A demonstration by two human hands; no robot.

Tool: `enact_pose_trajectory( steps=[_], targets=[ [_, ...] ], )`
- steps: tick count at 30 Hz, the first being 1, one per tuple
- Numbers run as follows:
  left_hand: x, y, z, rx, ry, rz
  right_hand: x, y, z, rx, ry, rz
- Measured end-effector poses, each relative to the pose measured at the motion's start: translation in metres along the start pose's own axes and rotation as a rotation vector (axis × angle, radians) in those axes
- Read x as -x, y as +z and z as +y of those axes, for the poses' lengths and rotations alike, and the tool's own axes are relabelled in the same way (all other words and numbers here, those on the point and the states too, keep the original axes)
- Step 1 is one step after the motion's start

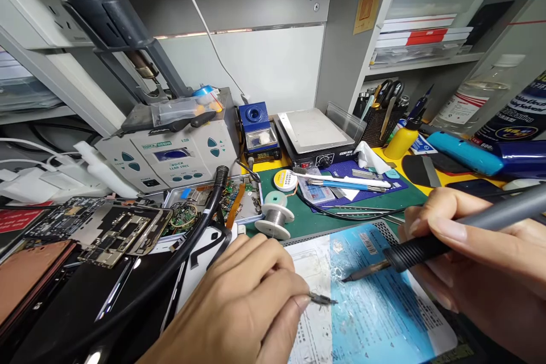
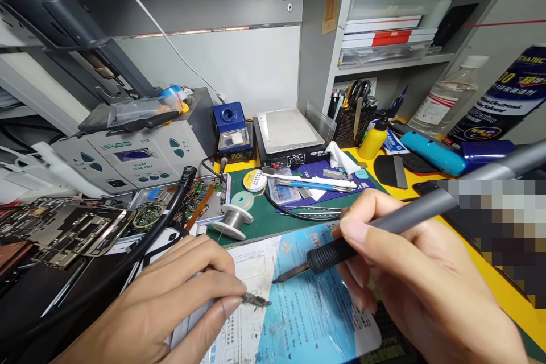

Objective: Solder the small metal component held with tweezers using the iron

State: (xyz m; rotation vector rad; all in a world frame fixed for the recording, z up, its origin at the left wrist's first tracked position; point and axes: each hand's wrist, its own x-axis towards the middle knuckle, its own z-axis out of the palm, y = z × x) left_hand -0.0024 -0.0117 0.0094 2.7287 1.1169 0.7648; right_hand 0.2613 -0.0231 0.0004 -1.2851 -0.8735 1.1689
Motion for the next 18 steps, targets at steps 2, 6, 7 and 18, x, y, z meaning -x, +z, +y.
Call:
enact_pose_trajectory(
  steps=[2, 6, 7, 18],
  targets=[
    [-0.005, 0.000, 0.001, -0.003, -0.009, 0.020, -0.003, 0.004, -0.004, -0.031, 0.026, 0.040],
    [-0.006, 0.002, 0.001, 0.039, -0.040, 0.024, -0.004, 0.010, -0.009, -0.015, 0.070, 0.061],
    [-0.004, 0.002, 0.001, 0.060, -0.051, 0.017, -0.004, 0.011, -0.010, -0.005, 0.084, 0.027],
    [0.012, 0.021, -0.002, 0.200, -0.192, -0.034, -0.017, 0.003, 0.008, 0.008, 0.228, -0.419]
  ],
)
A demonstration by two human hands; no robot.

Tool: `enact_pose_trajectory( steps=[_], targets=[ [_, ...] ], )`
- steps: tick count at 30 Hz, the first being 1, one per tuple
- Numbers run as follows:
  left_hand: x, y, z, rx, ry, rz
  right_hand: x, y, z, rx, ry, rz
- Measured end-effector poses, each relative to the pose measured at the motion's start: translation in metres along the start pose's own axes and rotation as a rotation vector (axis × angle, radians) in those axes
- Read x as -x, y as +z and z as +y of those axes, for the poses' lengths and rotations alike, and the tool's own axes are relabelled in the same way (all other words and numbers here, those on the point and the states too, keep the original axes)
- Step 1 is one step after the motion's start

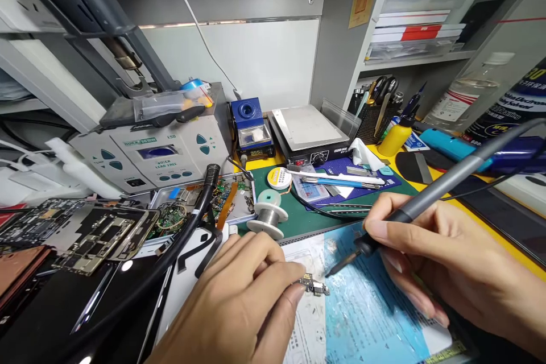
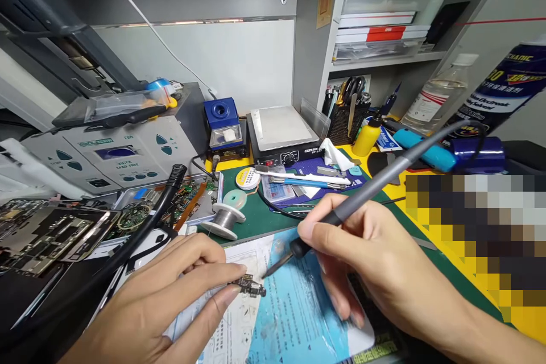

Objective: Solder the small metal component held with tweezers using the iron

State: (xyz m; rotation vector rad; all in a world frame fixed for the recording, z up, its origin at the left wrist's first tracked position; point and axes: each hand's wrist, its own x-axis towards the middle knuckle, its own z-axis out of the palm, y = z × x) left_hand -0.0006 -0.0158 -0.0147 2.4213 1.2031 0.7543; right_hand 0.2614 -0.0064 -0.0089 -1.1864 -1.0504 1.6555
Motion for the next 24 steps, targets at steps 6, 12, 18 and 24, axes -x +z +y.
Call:
enact_pose_trajectory(
  steps=[6, 12, 18, 24],
  targets=[
    [-0.001, 0.002, -0.005, -0.023, 0.020, -0.003, 0.002, 0.009, -0.002, 0.120, -0.060, 0.035],
    [-0.002, -0.001, -0.003, -0.058, 0.044, -0.023, 0.003, 0.013, -0.007, 0.125, -0.054, 0.035],
    [-0.005, -0.002, 0.000, -0.066, 0.045, -0.028, 0.005, 0.013, -0.005, 0.143, -0.062, 0.069],
    [-0.021, -0.007, 0.008, -0.105, 0.089, 0.095, 0.006, 0.013, -0.004, 0.190, -0.081, 0.057]
  ],
)
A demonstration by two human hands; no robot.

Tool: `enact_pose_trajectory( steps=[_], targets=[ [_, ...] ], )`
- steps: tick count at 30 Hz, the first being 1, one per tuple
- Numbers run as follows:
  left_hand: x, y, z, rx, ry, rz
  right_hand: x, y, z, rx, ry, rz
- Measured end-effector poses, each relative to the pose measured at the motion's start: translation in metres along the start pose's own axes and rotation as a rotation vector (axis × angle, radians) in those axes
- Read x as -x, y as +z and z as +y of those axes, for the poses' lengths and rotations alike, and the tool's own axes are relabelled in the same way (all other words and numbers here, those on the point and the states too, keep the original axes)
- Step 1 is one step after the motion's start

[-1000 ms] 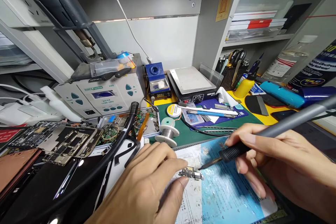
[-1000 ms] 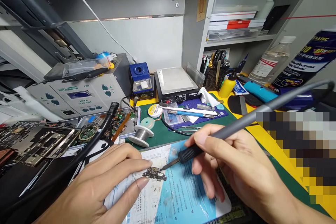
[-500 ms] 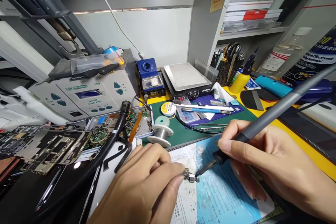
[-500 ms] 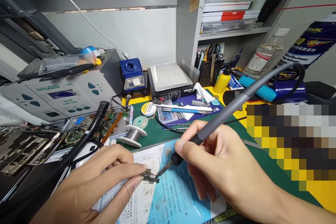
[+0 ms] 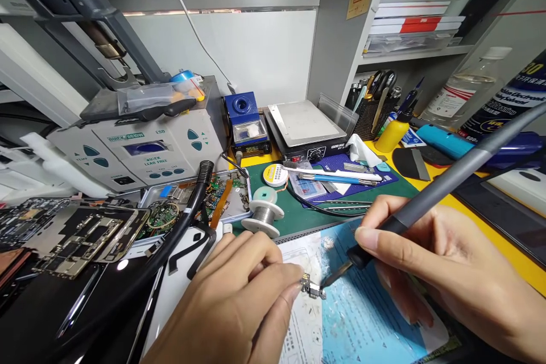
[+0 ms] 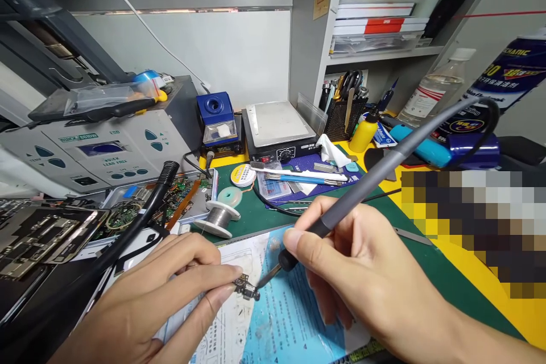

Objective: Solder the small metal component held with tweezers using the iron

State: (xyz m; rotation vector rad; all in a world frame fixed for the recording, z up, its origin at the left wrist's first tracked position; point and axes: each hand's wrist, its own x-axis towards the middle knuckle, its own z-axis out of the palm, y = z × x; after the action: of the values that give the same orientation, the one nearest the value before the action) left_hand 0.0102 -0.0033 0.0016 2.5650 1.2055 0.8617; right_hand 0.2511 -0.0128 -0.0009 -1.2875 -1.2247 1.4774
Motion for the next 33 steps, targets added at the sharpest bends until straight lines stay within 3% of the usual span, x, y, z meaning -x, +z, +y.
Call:
enact_pose_trajectory(
  steps=[7, 16, 25, 33],
  targets=[
    [0.001, 0.005, 0.003, -0.005, -0.010, 0.010, -0.002, 0.000, 0.000, 0.012, -0.006, 0.038],
    [0.023, 0.011, -0.006, 0.056, -0.074, -0.111, -0.017, 0.016, -0.015, 0.008, -0.034, 0.076],
    [0.020, 0.009, -0.008, 0.051, -0.041, -0.144, 0.002, -0.003, 0.006, -0.043, -0.024, 0.022],
    [0.018, 0.006, -0.007, 0.040, -0.026, -0.098, 0.002, -0.003, 0.007, -0.059, -0.014, 0.027]
  ],
)
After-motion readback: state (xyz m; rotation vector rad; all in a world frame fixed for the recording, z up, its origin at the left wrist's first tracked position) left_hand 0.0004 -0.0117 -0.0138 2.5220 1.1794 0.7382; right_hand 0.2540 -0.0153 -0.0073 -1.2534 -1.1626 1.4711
